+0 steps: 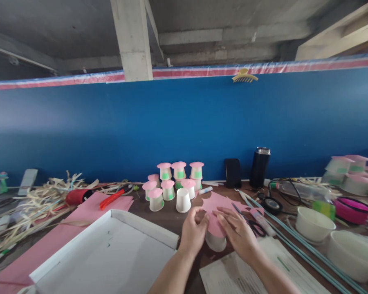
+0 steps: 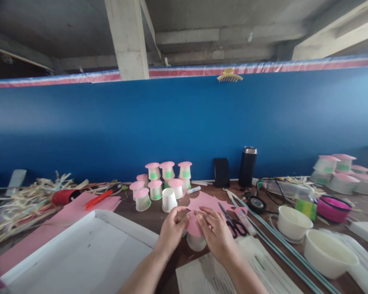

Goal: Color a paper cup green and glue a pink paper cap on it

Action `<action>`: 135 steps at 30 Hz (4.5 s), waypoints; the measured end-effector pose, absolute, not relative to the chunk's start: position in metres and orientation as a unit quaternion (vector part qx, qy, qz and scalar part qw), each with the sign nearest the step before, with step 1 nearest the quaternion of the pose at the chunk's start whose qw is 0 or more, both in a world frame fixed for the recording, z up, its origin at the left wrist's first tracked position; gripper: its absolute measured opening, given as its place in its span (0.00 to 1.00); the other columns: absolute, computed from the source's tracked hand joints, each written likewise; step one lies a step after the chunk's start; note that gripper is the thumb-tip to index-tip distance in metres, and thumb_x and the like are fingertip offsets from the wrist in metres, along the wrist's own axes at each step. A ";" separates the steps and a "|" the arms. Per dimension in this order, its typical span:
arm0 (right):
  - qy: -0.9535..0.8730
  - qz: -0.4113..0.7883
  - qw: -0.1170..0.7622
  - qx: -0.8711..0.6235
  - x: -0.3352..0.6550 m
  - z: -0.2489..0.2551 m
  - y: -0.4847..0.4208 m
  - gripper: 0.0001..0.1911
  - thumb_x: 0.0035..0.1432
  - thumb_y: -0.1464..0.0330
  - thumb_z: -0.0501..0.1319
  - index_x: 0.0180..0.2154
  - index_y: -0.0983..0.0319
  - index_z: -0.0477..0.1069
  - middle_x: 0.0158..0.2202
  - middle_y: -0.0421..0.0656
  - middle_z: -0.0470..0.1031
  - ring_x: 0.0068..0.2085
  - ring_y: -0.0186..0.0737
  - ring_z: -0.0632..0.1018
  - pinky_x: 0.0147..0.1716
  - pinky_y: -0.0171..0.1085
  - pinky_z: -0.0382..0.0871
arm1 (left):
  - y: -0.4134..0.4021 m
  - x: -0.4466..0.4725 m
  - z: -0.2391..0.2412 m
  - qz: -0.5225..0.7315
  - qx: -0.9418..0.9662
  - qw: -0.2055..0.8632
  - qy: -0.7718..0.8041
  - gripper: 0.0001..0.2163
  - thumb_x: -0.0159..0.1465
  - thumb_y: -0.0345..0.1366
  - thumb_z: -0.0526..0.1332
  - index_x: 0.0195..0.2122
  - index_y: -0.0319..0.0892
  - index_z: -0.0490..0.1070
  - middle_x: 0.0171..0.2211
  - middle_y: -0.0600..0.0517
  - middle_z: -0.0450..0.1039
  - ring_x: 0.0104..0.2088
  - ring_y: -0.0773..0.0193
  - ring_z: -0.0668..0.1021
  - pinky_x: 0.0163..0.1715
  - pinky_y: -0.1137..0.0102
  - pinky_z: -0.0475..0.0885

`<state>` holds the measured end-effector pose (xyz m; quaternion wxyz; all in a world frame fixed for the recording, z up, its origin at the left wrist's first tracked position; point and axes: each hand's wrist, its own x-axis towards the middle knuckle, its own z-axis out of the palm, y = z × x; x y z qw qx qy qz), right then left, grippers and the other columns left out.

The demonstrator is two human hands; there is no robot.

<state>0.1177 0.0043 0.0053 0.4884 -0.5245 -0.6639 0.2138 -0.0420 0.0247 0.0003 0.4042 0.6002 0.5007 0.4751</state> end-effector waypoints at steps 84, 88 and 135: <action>-0.627 0.486 0.418 -0.442 0.137 0.009 0.005 0.32 0.53 0.53 0.61 0.57 0.60 0.64 0.56 0.45 0.69 0.56 0.46 0.70 0.55 0.45 0.62 | 0.021 -0.052 0.013 0.429 0.680 0.432 0.408 0.23 0.54 0.49 0.63 0.47 0.41 0.73 0.44 0.48 0.78 0.42 0.57 0.77 0.43 0.67 0.70; -0.616 0.500 0.424 -0.437 0.136 0.007 0.005 0.34 0.51 0.53 0.63 0.56 0.61 0.65 0.56 0.46 0.70 0.57 0.47 0.69 0.55 0.46 0.61 | 0.021 -0.052 0.014 0.429 0.680 0.430 0.410 0.23 0.54 0.50 0.62 0.46 0.42 0.74 0.43 0.48 0.78 0.42 0.57 0.77 0.44 0.67 0.70; -0.486 0.463 0.521 -0.527 0.132 -0.006 0.021 0.24 0.47 0.56 0.63 0.43 0.63 0.73 0.38 0.46 0.79 0.40 0.47 0.79 0.38 0.43 0.73 | 0.022 -0.051 0.010 0.427 0.679 0.426 0.420 0.21 0.54 0.48 0.63 0.45 0.42 0.75 0.41 0.49 0.78 0.39 0.59 0.77 0.40 0.69 0.70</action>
